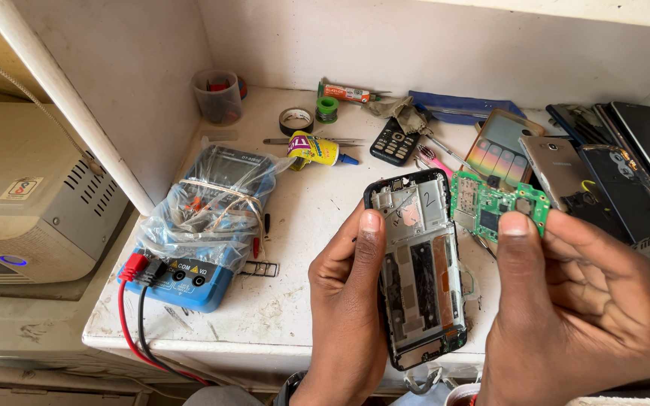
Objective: The person cleans a disassembled phone logic board with a cloth, then works on the opened phone chassis, pressing the battery and fitting a camera module component onto the board. The person handles the phone frame, board, and small internal parts at a cluttered repair workbench.
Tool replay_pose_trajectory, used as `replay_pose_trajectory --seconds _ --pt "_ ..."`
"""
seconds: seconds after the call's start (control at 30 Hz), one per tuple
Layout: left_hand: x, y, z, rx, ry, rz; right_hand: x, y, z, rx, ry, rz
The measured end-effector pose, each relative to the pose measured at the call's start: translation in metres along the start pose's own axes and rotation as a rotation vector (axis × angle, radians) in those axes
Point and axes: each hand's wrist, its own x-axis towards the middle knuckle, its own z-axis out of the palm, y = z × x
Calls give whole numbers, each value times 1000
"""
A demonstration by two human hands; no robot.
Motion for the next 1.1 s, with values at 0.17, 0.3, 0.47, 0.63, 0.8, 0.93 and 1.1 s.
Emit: replay_pose_trajectory --seconds 0.17,0.3,0.47,0.63,0.8,0.93,1.1 --pt "1 1 2 -16 -4 5 -1 3 4 30 -28 -75" --pt "0 1 1 -15 -10 7 -1 -2 11 139 -88 -88" --pt "0 -4 -3 -70 -58 40 -7 -17 17 -120 -188 -146" --pt "2 -8 -8 -96 -14 27 -9 -18 23 -82 -309 -256" --pt "3 -8 -10 -145 -14 2 -6 -14 22 -102 -377 -298" --pt "3 -6 -10 -194 -46 -5 -2 -14 22 -160 -443 -381" --pt "2 -2 -10 -191 -37 -27 3 -17 16 -149 -473 -387"
